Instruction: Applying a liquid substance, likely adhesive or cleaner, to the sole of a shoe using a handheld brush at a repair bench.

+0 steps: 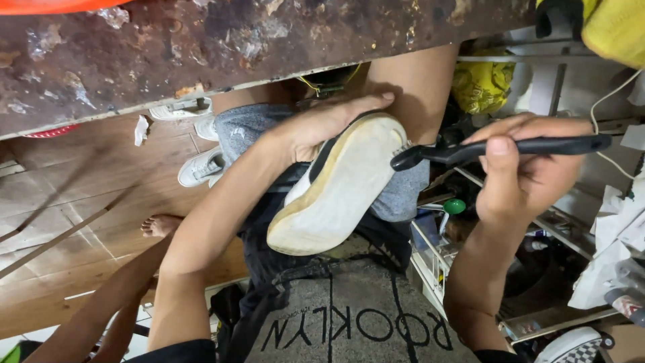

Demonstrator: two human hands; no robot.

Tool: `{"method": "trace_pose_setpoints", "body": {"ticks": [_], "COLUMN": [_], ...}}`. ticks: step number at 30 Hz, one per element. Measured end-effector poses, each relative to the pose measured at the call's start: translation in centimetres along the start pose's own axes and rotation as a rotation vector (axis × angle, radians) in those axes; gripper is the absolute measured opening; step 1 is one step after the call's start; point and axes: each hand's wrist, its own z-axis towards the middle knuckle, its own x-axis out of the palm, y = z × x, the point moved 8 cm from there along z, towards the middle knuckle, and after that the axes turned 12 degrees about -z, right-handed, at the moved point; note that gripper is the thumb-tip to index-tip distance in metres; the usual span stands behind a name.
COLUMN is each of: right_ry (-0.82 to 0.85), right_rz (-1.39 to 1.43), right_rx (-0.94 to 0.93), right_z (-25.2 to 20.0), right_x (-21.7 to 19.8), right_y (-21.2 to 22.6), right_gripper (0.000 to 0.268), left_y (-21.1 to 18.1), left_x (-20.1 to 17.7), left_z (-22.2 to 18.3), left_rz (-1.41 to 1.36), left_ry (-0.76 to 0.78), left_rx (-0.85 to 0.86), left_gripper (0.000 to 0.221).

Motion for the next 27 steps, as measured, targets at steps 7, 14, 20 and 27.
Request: {"method": "trace_pose_setpoints", "body": {"ticks": [7,14,20,27], "right_ry": [0.066,0.357,0.214,0.257], "right_rz": [0.027,0.239,0.083,0.179], "right_rx": [0.034,0.143,0.244,0.097], "right_z": [-0.8,-2.9,-2.5,-1.5], "right_x": [0.6,3.0,1.4,2.2], "right_y": [1.2,0.9,1.1,1.0], "right_gripper": [0.008,0.008,0.013,0.012], "left_y": [0.2,0.9,1.6,1.2], "left_x": [0.0,1.0,0.8,0.2], "left_z": [0.2,2.6,3.4,2.8], "left_rz": [0.294,0.509,0.549,0.554], "left_ry": [-0.08,0.043,0.071,0.051], "left_rx": [0.006,0.066,0.081,0.204], "left_gripper": [0.05,0.059,0.059,0.056]}}
